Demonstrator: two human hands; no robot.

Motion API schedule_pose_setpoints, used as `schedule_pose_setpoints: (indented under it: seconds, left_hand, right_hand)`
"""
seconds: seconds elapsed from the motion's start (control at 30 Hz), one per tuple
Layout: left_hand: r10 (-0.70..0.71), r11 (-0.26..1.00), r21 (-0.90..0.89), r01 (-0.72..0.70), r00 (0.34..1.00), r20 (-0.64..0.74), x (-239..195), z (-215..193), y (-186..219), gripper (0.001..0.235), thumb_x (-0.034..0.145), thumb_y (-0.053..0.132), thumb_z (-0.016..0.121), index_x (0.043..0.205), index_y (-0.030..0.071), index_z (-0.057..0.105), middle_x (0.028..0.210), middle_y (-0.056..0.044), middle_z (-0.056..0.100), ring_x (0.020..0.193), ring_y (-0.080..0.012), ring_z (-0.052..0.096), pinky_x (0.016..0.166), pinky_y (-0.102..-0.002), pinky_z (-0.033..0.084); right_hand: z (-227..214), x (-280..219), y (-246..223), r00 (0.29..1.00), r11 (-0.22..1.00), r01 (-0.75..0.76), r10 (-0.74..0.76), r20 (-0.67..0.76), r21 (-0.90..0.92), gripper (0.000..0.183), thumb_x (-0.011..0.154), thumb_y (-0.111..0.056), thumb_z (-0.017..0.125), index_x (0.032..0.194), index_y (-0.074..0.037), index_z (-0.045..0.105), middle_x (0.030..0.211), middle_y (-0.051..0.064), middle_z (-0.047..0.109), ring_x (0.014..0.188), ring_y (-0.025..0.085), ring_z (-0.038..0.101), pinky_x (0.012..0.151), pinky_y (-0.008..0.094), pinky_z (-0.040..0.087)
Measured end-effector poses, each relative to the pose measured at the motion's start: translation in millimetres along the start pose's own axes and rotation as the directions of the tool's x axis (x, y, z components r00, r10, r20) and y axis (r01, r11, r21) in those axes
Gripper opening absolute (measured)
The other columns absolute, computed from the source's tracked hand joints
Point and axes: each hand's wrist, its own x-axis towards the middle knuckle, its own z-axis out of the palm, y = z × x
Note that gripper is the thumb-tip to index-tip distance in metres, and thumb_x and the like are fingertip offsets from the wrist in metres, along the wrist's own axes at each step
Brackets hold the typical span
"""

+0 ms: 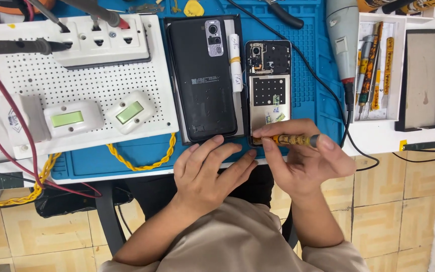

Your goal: The person uses a soldering iron to work on the internal components of a disassembled mobile phone. They hold the phone with one hand while applying the soldering iron to the circuit board with the other, occasionally adjusting the phone's position on the workbench.

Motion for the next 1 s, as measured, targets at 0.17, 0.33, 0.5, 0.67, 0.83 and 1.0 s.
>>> schedule_pose_setpoints:
  seconds: [0.17,0.33,0.5,0.67,0.83,1.0]
  left_hand:
    - [-0.023,1.000,0.000,0.023,1.000,-0.012,-0.2,1.1,2.4,0.008,0.105,0.042,0.078,0.102,0.039,0.085,0.112,0.010,0.079,0.119,-0.0178,0.073,0.108,-0.038,0.051]
    - [-0.024,0.998,-0.049,0.025,1.000,0.014,-0.1,-0.6,1.8,0.011,0.105,0.042,0.077,0.100,0.036,0.085,0.111,0.009,0.078,0.120,-0.0186,0.072,0.109,-0.039,0.052]
    - [-0.059,0.984,-0.167,0.057,0.998,-0.003,3.8,-4.8,1.2,0.005,0.100,0.034,0.087,0.103,0.030,0.086,0.109,0.004,0.075,0.116,-0.0261,0.073,0.106,-0.045,0.057]
    - [-0.196,0.864,-0.465,0.194,0.980,0.045,33.2,-27.4,-5.5,0.023,0.099,0.022,0.087,0.122,0.020,0.082,0.115,-0.002,0.073,0.121,-0.0361,0.071,0.110,-0.053,0.057]
    - [-0.078,0.707,-0.646,0.287,0.940,0.332,87.7,-51.4,-3.9,0.050,0.107,0.008,0.080,0.154,0.006,0.063,0.145,-0.015,0.072,0.142,-0.0464,0.064,0.119,-0.060,0.050]
    - [-0.073,0.575,-0.698,0.427,0.876,0.476,94.0,-35.0,-0.2,0.037,0.106,-0.005,0.073,0.139,0.012,0.077,0.120,-0.012,0.086,0.118,-0.0346,0.082,0.100,-0.050,0.067]
  right_hand:
    - [3.2,-15.5,9.2,0.992,0.987,0.111,-0.117,-0.043,-0.117,0.100,0.089,0.019,0.085,0.154,-0.022,0.020,0.094,0.028,0.071,0.070,0.034,0.076,0.058,0.041,0.067]
    - [-3.9,-30.6,19.1,0.996,0.990,0.086,-0.084,0.021,-0.116,0.093,0.085,0.026,0.082,0.156,-0.010,0.034,0.093,0.029,0.072,0.073,0.041,0.080,0.062,0.043,0.069]
    - [1.2,1.0,2.2,0.993,0.991,0.032,-0.047,0.108,0.129,0.068,0.105,0.019,0.062,0.160,-0.012,0.036,0.105,0.032,0.077,0.076,0.038,0.080,0.066,0.040,0.068]
    - [-14.1,-5.3,22.0,0.997,0.962,0.029,-0.048,0.066,0.272,0.057,0.100,-0.003,0.076,0.149,-0.008,0.047,0.109,0.030,0.065,0.109,0.049,0.073,0.109,0.066,0.060]
    - [-14.0,1.5,9.8,0.996,0.955,0.059,-0.074,0.040,0.292,0.030,0.118,-0.023,0.054,0.143,-0.007,0.053,0.117,0.024,0.078,0.125,0.044,0.074,0.126,0.062,0.040]
    - [-13.6,-3.4,20.2,0.997,0.984,0.082,-0.082,-0.005,0.161,0.043,0.119,-0.043,0.055,0.142,-0.008,0.067,0.130,0.020,0.051,0.126,0.038,0.053,0.113,0.058,0.048]
